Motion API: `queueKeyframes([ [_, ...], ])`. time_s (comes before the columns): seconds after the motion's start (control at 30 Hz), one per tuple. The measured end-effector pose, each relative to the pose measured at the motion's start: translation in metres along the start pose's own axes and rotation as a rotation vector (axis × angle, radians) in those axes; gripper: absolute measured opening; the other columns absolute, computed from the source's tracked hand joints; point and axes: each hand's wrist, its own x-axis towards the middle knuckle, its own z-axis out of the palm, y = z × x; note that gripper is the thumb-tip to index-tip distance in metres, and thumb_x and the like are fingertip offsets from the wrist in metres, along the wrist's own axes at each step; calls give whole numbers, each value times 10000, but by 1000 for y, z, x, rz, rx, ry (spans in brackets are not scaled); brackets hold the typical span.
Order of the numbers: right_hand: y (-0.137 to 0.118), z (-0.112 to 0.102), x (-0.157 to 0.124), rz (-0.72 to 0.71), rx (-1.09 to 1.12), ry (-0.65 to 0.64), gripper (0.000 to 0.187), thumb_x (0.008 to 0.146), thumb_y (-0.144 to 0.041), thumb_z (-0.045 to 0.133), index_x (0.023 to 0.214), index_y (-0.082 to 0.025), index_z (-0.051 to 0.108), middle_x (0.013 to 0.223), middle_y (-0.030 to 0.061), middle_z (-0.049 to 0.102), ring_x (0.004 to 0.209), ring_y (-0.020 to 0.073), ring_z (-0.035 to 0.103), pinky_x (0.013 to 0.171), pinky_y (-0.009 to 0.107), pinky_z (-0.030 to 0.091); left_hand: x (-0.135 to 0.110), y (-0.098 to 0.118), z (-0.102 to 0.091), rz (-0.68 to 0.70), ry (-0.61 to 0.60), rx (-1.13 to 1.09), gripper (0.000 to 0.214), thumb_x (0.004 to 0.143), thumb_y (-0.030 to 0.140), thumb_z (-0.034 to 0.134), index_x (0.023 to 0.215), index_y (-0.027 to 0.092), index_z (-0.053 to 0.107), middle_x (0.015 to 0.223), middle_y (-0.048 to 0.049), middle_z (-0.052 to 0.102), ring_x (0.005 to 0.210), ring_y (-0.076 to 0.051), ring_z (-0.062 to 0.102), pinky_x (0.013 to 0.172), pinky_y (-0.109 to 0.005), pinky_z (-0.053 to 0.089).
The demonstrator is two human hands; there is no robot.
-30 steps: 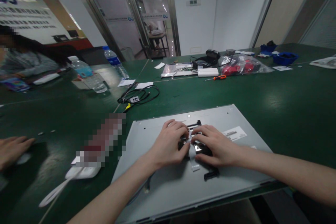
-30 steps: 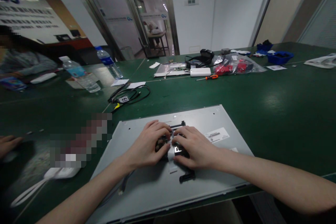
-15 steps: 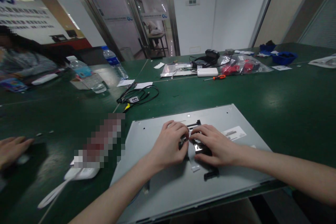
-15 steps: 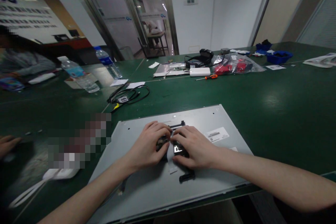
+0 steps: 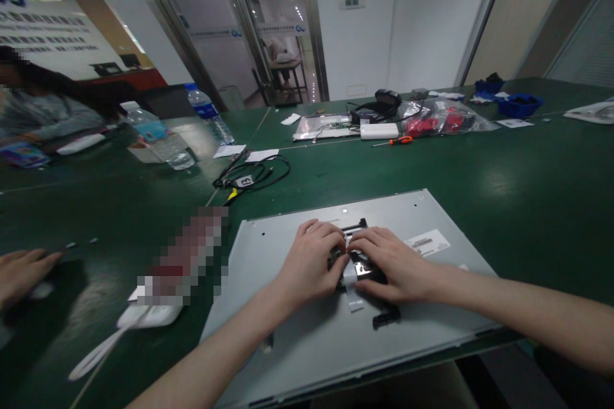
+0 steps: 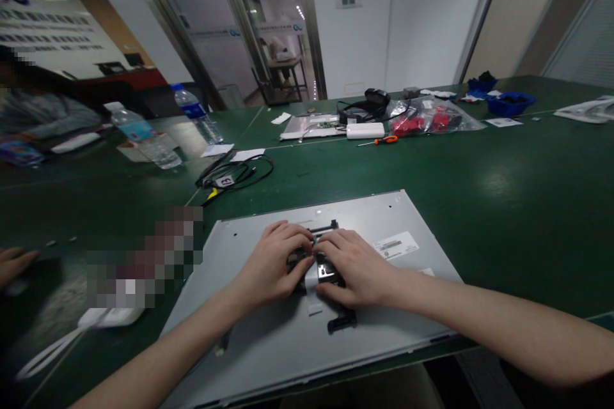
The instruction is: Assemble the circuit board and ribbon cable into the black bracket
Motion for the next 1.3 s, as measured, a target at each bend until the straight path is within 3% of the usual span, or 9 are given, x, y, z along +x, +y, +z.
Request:
queueKeyframes([
  [0.43,3,3,3,-5,6,22,542,799,-298,708,1277,-175,484,1258,137,586,1174,302,515,1024,486,421,0,0,0,-9,-23,2,84,832,248,617,906,210,616,1006,-49,674,1033,-252,604,1095,-519,342],
  [0.8,3,4,3,-2,15,26,509,830,-327,698,1266,-168,488,1255,140,582,1167,301,517,1027,484,421,1,3,-12,43,-123,0,355,730,398,747,980,210,579,1056,-63,632,1077,-282,571,1140,-534,299],
  [1.07,3,0,2,-58,38,-6,553,823,-353,729,1299,-191,498,1299,133,556,1219,301,491,1066,498,400,-1,5,-14,88,-138,-1,414,730,407,759,1052,221,578,1107,-74,612,1114,-302,550,1145,-570,297],
  [1.3,3,-2,0,-73,10,-31,478,849,-363,735,1258,-192,556,1342,138,538,1250,295,470,1076,490,398,-1,7,-15,104,-148,12,437,703,428,788,1029,221,584,1114,-69,603,1131,-306,537,1167,-580,267],
])
